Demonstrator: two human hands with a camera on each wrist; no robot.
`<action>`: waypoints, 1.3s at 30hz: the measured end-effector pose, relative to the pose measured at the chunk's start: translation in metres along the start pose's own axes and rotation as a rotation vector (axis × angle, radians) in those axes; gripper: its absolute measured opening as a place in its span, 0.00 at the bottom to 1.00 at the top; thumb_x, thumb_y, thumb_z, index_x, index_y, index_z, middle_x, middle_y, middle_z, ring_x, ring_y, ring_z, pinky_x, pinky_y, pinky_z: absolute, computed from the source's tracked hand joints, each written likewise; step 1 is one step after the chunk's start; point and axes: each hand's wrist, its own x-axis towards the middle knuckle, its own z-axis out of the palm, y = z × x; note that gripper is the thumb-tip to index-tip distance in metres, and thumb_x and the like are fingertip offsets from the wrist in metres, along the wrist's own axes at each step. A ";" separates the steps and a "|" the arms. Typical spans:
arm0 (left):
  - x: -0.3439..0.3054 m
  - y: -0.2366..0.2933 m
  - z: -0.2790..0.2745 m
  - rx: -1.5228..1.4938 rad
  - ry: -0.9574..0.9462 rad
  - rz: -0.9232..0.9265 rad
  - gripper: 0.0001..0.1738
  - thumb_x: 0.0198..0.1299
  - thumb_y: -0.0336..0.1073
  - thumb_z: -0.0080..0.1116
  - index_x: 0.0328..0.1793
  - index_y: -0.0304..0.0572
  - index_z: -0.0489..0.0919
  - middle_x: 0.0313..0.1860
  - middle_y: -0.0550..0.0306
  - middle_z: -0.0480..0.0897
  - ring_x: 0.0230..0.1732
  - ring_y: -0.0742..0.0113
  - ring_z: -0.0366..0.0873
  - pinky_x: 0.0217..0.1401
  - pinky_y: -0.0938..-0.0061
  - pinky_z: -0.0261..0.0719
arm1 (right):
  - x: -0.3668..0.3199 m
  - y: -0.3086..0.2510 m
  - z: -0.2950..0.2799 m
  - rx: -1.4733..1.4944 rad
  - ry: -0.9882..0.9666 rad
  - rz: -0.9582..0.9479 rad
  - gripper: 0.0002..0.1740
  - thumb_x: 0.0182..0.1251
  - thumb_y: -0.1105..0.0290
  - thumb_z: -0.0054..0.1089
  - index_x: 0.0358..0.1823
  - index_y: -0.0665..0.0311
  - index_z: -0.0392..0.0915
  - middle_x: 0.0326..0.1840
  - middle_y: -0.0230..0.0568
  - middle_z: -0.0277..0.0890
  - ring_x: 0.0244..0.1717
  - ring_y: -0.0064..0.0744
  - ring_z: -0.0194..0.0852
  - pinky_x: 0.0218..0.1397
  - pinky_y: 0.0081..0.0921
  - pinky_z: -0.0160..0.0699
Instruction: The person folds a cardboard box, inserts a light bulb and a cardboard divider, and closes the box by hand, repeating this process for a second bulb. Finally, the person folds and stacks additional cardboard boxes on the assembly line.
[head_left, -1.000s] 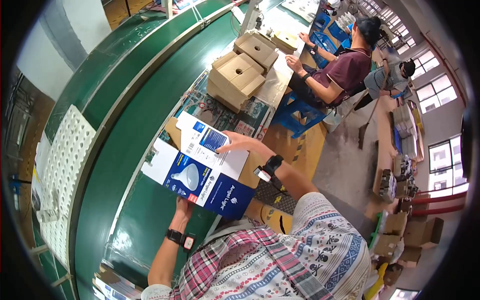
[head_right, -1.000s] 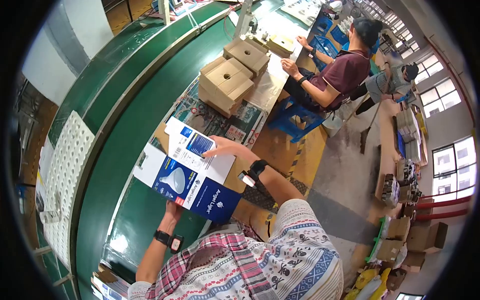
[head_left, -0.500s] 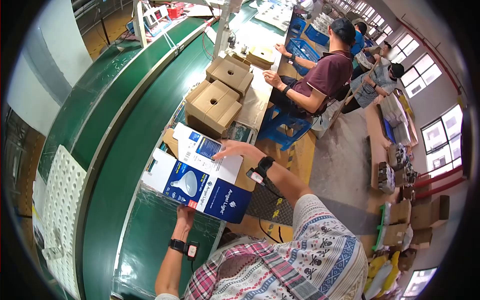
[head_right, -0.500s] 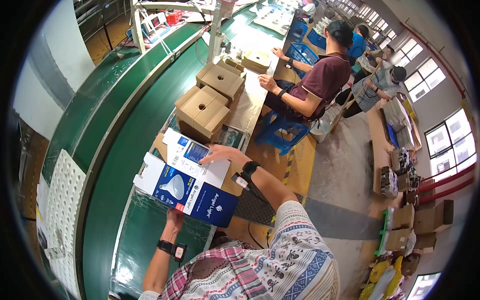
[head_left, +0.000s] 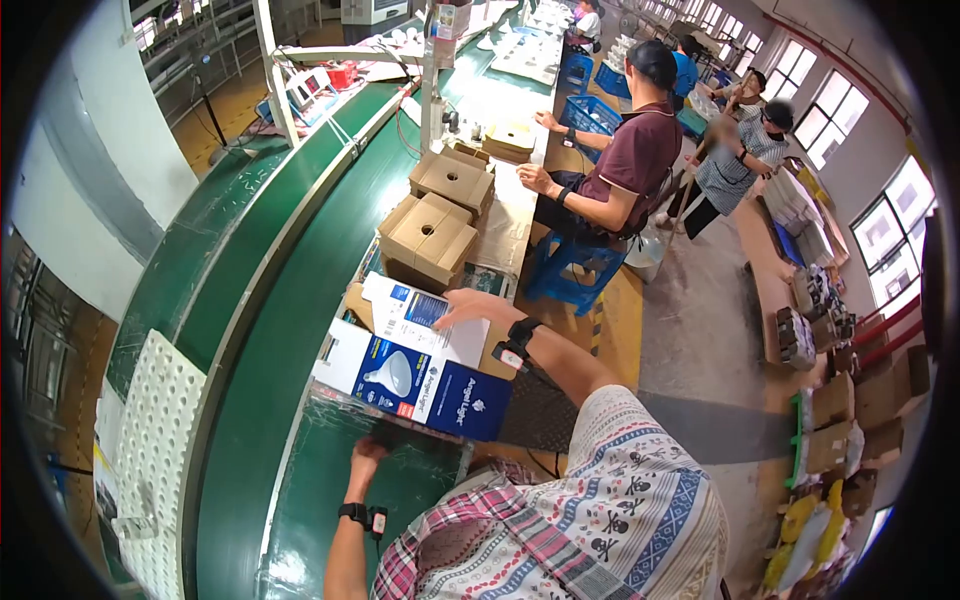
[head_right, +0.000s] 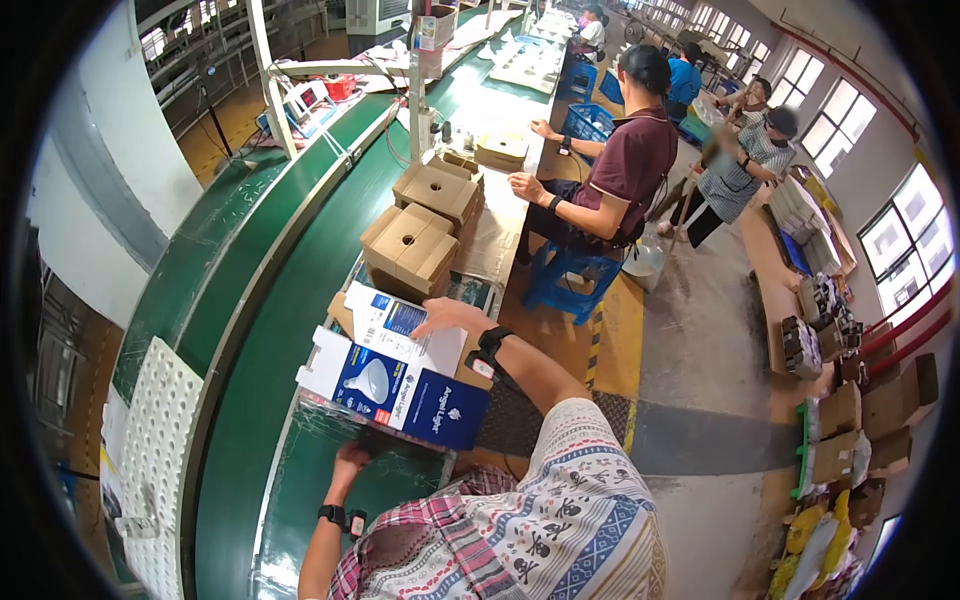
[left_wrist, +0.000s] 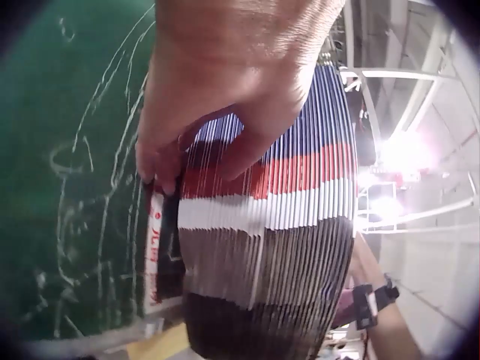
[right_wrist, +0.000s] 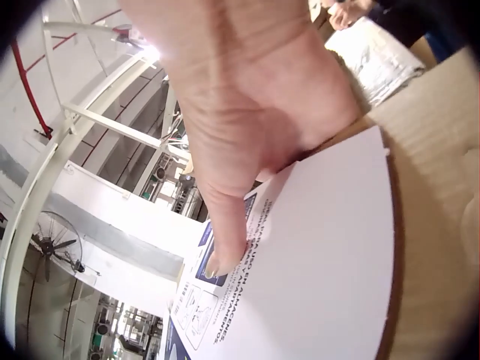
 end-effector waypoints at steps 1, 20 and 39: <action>0.000 -0.026 -0.019 0.201 0.066 0.078 0.23 0.45 0.34 0.65 0.48 0.30 0.73 0.37 0.50 0.80 0.39 0.58 0.79 0.43 0.65 0.77 | -0.003 -0.005 0.006 -0.096 0.099 0.011 0.45 0.47 0.43 0.64 0.59 0.69 0.64 0.56 0.57 0.67 0.59 0.50 0.63 0.59 0.35 0.64; -0.262 -0.202 -0.157 0.240 0.479 -0.096 0.18 0.41 0.34 0.69 0.36 0.34 0.76 0.26 0.51 0.78 0.30 0.62 0.77 0.36 0.70 0.75 | -0.104 -0.172 0.212 -0.207 0.029 -0.698 0.15 0.58 0.64 0.57 0.45 0.61 0.74 0.41 0.42 0.73 0.50 0.42 0.70 0.52 0.36 0.68; -0.142 0.070 -0.027 -0.014 0.127 0.377 0.37 0.52 0.45 0.66 0.61 0.29 0.65 0.43 0.49 0.77 0.39 0.66 0.76 0.43 0.75 0.75 | -0.014 -0.066 0.045 -0.179 0.599 -0.149 0.29 0.53 0.58 0.65 0.51 0.70 0.70 0.54 0.55 0.66 0.58 0.51 0.62 0.58 0.39 0.65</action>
